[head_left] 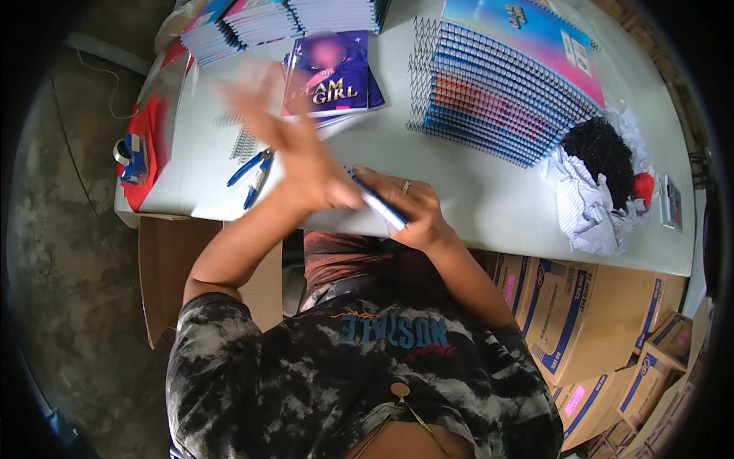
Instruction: The person assembles spiral-bound notebooks by inserting metal coils into the punched holes of the covers and pages. They use pliers to secure the coils and stack the finished notebooks on the table.
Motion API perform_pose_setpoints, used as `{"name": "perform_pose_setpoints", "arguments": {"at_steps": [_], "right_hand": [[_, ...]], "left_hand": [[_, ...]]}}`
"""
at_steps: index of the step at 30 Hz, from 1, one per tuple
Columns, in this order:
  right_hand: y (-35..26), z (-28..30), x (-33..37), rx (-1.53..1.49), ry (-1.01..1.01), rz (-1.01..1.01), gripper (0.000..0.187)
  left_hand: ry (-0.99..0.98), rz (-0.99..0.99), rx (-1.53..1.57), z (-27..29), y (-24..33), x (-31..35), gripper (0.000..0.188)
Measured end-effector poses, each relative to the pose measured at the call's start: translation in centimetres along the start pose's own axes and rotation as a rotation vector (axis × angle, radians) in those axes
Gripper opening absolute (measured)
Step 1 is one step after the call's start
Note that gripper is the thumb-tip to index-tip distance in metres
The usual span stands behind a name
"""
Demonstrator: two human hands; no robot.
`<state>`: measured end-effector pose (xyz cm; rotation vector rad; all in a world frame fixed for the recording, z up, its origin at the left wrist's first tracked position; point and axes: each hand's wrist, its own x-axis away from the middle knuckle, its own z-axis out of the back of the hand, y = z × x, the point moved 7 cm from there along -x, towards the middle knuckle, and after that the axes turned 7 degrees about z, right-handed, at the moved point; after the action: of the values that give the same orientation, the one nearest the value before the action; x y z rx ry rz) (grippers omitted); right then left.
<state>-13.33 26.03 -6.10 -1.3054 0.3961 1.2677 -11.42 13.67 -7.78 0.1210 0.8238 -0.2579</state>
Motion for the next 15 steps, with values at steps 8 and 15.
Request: {"name": "perform_pose_setpoints", "arguments": {"at_steps": [8,15], "right_hand": [[0.2,-0.4,-0.4,-0.055,-0.017,0.059,0.044],[2.0,0.6,0.5,-0.217,0.008,-0.204,0.038]], "left_hand": [[0.346,-0.130,0.091,5.6,1.1,-5.1,0.091],[0.090,-0.071,0.283,4.9,3.5,-1.9,0.080]]}}
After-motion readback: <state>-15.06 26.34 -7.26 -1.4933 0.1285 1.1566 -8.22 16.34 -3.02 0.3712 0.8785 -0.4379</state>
